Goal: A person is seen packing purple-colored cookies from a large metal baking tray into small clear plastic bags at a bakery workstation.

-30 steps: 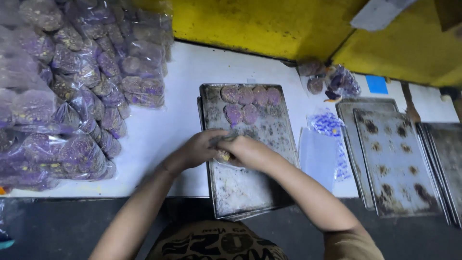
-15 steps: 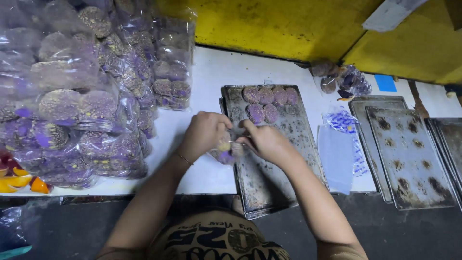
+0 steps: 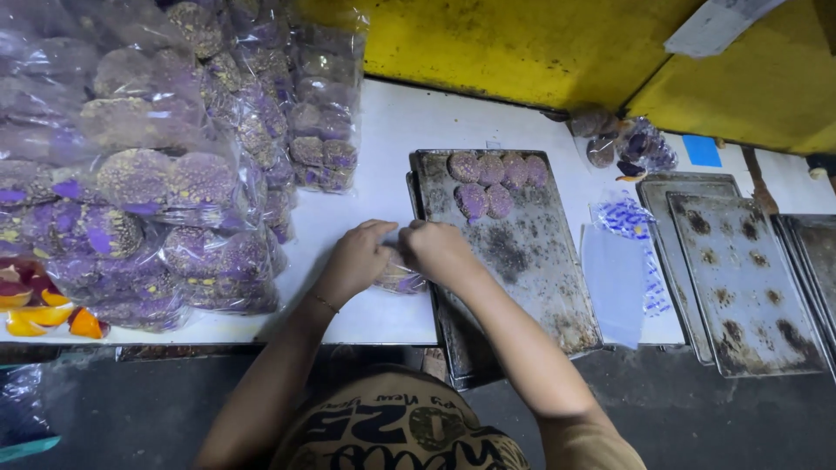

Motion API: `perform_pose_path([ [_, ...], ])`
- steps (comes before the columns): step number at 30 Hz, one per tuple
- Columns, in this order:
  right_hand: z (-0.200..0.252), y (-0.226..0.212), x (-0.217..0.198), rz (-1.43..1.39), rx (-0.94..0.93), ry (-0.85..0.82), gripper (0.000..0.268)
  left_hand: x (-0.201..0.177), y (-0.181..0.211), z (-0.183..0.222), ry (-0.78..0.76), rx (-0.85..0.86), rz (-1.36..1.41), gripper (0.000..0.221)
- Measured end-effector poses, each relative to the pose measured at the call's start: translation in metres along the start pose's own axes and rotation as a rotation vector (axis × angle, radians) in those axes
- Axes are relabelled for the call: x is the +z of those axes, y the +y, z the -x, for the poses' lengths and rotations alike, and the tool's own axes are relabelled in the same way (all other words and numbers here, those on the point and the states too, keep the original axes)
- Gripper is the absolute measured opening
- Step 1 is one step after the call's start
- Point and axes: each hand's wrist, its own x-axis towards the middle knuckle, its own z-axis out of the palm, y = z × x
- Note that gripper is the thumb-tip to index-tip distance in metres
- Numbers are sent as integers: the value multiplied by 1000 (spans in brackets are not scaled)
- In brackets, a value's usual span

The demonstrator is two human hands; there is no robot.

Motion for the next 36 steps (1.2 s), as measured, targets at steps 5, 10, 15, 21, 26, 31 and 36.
perform_pose_path([
  [5, 93, 33, -34, -353, 216, 526, 36, -23, 37, 30, -55, -62, 205, 55],
  [10, 141, 76, 99, 11, 300, 360, 28, -21, 34, 31, -75, -56, 202, 57],
  [15, 90, -16, 32, -264, 156, 692, 27, -11, 34, 43, -73, -42, 120, 58],
  [21, 26, -43, 49, 162, -3, 403, 11, 12, 17, 35, 11, -54, 49, 56],
  [26, 65, 11, 0, -546, 75, 679, 35, -6, 27, 37, 45, -152, 249, 57],
  [31, 74, 116, 49, -86, 375, 116, 20, -2, 32, 47, 10, -233, 203, 60],
  [36, 69, 76, -35, -214, 380, -50, 54, -11, 57, 59, 11, -271, 224, 59],
])
